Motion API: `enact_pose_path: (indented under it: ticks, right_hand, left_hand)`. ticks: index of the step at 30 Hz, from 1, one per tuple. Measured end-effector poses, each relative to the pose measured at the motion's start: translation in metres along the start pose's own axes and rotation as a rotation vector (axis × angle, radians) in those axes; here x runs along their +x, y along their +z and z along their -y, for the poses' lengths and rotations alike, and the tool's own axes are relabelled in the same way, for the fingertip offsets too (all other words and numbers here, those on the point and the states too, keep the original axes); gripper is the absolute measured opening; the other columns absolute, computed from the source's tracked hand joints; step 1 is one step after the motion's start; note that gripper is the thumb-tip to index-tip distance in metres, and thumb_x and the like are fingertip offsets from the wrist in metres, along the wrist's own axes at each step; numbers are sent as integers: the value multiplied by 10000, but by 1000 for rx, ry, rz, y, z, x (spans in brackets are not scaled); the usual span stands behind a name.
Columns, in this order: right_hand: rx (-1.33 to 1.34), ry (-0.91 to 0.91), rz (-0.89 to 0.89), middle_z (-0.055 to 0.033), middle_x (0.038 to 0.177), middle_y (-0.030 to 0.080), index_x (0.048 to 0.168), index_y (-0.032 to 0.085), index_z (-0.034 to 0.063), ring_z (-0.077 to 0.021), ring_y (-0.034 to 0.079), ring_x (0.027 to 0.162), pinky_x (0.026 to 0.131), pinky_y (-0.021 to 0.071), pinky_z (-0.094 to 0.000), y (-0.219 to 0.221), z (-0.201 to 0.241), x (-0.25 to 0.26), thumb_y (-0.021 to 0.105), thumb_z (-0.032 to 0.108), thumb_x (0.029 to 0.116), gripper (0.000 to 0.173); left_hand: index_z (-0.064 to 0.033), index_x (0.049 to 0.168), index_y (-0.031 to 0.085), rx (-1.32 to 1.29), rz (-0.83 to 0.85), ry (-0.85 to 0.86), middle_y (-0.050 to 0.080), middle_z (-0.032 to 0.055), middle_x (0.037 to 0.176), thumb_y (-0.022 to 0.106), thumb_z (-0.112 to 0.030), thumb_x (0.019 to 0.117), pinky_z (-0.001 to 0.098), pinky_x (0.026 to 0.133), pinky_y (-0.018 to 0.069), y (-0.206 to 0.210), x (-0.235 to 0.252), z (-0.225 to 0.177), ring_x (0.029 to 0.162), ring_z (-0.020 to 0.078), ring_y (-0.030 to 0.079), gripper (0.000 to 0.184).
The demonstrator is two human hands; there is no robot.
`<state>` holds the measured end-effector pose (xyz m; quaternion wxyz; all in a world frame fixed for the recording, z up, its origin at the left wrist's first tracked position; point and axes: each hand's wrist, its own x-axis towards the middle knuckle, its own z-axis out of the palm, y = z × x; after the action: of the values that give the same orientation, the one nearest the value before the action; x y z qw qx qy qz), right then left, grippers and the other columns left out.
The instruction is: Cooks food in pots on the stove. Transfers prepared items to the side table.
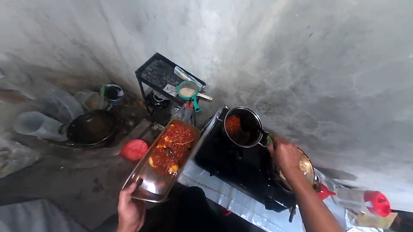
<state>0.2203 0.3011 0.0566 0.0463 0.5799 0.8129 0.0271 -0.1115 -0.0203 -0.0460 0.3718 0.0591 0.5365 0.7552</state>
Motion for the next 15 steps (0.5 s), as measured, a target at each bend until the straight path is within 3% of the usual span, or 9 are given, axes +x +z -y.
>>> enact_pose_path:
  ticks: [4,8,12,15]
  right_hand:
    - [123,31,59,-194,1111,743,1331,680,121,-419,715,1020,847,548,-643,8,5,-17,507,314,1044,387]
    - [243,90,188,-169,1135,742,1331,683,168,-390,701,1074,914,533,-623,4,11,-19,519,367,1048,382]
    - [194,57,207,-187,1074,745,1276,711,178,-427,701,1024,872,524,-671,-33,0,-2,606,394,1015,355]
    - [95,-42,183,-190,952,740,1064,765,123,-433,706,925,763,535,-684,-57,-8,17,733,306,934,227]
  left_hand:
    - [-108,1131,591,7,-35,4,740,-15,910,296,-274,999,292,711,623,6,-6,0,826,100,725,362]
    - [-96,1117,592,1,-47,-9,755,18,872,276,-283,1006,312,655,630,9,-10,2,782,130,742,384]
    - [-84,1114,598,-2,-10,1,759,25,868,251,-263,1013,333,708,640,11,-12,1,800,143,748,403]
    - [-106,1141,591,2,-6,12,744,1,930,300,-275,1009,327,740,632,14,-12,1,853,122,732,361]
